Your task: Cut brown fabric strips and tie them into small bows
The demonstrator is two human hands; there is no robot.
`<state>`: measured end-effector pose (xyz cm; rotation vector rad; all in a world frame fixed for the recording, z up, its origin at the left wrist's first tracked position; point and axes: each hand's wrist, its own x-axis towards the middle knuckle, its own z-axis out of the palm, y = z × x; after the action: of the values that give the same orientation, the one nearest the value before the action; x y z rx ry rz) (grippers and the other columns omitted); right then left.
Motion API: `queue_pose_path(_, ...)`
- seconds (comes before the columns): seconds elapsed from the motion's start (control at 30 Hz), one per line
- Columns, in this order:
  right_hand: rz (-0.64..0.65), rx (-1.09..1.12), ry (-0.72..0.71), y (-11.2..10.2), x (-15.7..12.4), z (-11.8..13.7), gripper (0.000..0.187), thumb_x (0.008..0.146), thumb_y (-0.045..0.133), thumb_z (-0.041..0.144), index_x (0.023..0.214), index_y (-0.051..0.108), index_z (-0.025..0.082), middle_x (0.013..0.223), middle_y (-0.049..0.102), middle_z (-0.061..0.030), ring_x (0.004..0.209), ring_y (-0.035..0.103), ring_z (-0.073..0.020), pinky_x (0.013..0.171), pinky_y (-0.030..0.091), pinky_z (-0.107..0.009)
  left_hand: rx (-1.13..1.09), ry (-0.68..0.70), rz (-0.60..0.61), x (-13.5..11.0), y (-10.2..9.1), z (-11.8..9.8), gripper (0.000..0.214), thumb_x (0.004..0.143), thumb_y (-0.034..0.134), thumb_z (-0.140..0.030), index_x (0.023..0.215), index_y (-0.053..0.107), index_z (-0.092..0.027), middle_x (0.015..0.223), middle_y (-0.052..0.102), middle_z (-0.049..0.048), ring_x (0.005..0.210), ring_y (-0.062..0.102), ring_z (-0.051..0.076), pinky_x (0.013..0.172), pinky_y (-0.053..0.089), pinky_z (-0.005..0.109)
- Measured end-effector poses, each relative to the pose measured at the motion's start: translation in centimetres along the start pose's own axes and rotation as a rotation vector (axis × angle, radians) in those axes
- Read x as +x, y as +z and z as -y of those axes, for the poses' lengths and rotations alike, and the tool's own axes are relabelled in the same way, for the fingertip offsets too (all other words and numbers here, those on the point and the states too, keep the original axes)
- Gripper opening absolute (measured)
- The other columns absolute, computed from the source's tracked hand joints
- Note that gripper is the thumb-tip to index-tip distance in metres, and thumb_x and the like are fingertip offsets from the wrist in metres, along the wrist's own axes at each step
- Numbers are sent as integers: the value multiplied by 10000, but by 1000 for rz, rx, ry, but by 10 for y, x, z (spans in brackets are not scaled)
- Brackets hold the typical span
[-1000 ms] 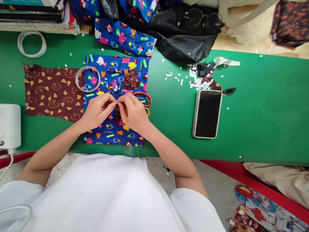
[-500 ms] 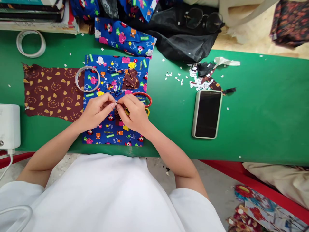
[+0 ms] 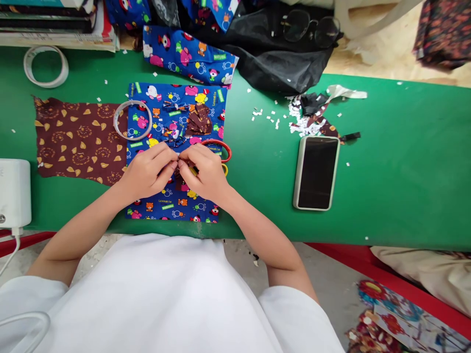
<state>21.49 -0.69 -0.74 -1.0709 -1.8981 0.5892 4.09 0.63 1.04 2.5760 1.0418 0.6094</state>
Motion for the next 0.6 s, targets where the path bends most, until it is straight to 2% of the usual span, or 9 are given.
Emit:
queue_pose_path(0.3, -45, -72, -165, 2, 0, -2, 120, 836, 511, 103, 772, 527, 203, 670, 582, -9, 623, 475, -140, 596, 426, -280, 83, 76, 1, 0, 1, 5, 241, 970, 333, -203, 876, 550, -155, 769, 566, 45, 696, 537, 153, 607, 406, 269)
queue_pose_path(0.6, -56, -38, -159, 2, -1, -1, 121, 840, 503, 121, 755, 525, 203, 665, 566, -10, 624, 463, -140, 598, 412, -282, -16, 101, 18, 0, 2, 6, 264, 973, 289, -183, 917, 543, -136, 795, 575, 61, 731, 546, 159, 644, 418, 267)
